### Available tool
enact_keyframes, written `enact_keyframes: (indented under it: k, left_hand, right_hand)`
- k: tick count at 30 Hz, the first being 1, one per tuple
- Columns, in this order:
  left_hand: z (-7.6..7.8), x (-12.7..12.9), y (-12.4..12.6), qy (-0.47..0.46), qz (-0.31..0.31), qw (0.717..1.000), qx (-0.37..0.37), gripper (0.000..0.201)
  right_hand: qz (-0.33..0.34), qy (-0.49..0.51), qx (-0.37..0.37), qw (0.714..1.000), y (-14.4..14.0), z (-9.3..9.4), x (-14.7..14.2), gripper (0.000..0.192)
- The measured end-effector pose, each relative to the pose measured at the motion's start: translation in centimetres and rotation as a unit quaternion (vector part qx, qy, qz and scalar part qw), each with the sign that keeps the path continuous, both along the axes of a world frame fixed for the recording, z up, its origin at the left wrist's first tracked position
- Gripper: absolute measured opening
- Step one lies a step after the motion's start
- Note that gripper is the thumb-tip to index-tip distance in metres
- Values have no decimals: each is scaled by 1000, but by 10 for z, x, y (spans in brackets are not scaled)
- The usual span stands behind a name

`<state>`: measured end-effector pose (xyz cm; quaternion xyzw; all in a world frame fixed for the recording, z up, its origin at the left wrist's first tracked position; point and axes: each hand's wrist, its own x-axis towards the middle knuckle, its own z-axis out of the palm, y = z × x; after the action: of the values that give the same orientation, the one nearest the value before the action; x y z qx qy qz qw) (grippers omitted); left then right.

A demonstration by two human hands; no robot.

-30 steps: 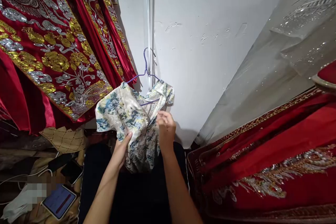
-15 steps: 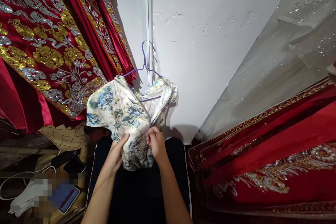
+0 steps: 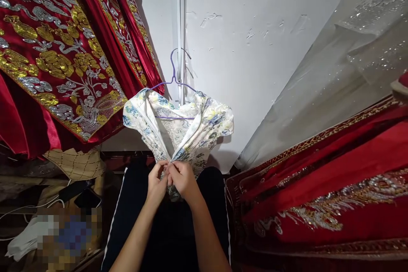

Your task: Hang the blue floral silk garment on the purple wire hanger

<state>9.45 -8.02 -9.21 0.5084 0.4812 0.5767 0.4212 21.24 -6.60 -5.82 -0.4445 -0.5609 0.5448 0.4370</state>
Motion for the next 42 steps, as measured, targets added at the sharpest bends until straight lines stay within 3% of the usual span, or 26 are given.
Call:
enact_keyframes:
  k: [4, 9, 12, 15, 21, 26, 31, 33, 36, 39, 42]
  left_hand:
    - [2, 6, -2, 39, -35, 998, 16, 18]
    - [0, 8, 1, 48, 3, 998, 41, 19]
    - [-2, 9, 4, 35, 10, 998, 50, 9]
    - [-1, 10, 3, 63, -9, 995, 78, 11]
    - [-9, 20, -2, 125, -5, 987, 101, 17]
    - [-26, 25, -2, 117, 20, 988, 100, 17]
    - [-30, 15, -2, 144, -25, 985, 95, 15]
    - [-18, 7, 2, 161, -72, 981, 84, 15]
    - [17, -6, 17, 181, -128, 970, 103, 11]
    - [69, -17, 41, 170, -104, 964, 175, 19]
    - [126, -20, 68, 159, -39, 946, 280, 33]
  right_hand:
    - [-8, -29, 15, 999, -1, 11, 8, 30]
    - [-9, -30, 26, 999, 0, 14, 5, 29]
    - [-5, -10, 1, 1000, -1, 13, 3, 26]
    - [-45, 40, -34, 998, 1, 22, 9, 25]
    - [-103, 67, 8, 992, 37, 74, 24, 21]
    - [-121, 79, 103, 984, 76, 128, 11, 19]
    - [-149, 103, 190, 965, 83, 159, 2, 18]
    - [-150, 104, 206, 962, 81, 162, 6, 19]
    - [-163, 98, 227, 955, 79, 163, 19, 19]
    - [-196, 112, 232, 946, 80, 164, 33, 18]
    - [-183, 104, 221, 952, 80, 167, 40, 17]
